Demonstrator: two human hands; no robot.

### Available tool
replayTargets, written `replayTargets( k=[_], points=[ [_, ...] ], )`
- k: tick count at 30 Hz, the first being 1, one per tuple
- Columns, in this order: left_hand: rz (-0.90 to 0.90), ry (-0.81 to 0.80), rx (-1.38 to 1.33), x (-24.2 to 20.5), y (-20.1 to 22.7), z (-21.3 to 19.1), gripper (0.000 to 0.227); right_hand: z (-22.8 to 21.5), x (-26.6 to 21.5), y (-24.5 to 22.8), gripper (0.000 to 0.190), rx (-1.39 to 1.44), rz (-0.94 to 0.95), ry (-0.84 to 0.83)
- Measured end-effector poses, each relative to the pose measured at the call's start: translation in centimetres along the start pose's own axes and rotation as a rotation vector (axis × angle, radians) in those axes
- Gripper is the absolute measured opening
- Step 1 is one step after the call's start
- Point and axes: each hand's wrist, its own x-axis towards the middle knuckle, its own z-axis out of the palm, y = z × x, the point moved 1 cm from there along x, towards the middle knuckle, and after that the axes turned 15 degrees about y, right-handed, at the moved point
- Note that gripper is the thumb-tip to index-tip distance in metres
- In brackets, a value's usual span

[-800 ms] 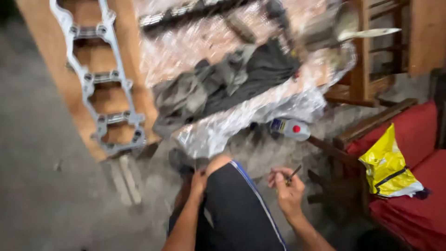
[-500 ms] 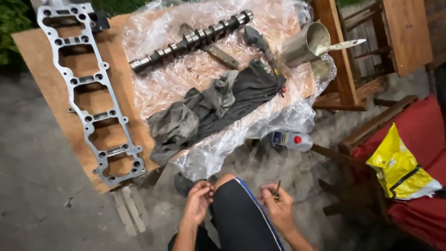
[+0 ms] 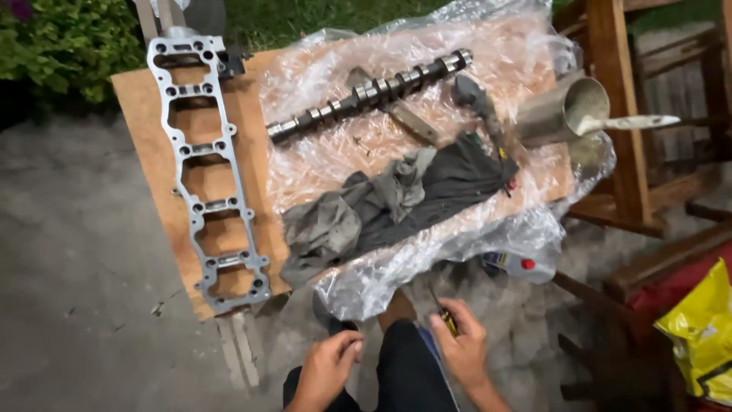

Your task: Cleaning an engine camshaft and other components using a cloth

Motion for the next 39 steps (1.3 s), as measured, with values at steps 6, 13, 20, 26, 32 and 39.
replayTargets(
  k=[6, 13, 20, 26, 32, 39],
  points=[
    [0.509, 0.368, 0.114, 3.6, 9.7, -0.1, 0.017, 2.1, 11.5, -2.9, 0.022, 0.023, -0.182, 0.078],
    [0.807, 0.479, 0.216, 16.6, 24.0, -0.3, 0.018, 3.3, 22.3, -4.5, 0.022, -0.065, -0.315, 0.067],
    [1.011, 0.663, 0.493, 27.9, 27.8, 2.4, 0.026, 4.8, 30.2, -3.7, 0.009, -0.028, -0.321, 0.186],
    [0.993, 0.624, 0.801, 33.7, 28.7, 4.0, 0.041, 5.8, 38.0, -4.6, 0.01, 0.019, -0.331, 0.276],
    [0.915, 0.527, 0.912, 36.6, 29.2, 5.8, 0.059, 8.2, 43.6, -7.2, 0.008, 0.026, -0.36, 0.256],
    [0.882, 0.434, 1.08, 38.9, 28.6, 6.6, 0.052, 8.8, 44.8, -6.5, 0.014, 0.07, -0.25, 0.213]
  ],
)
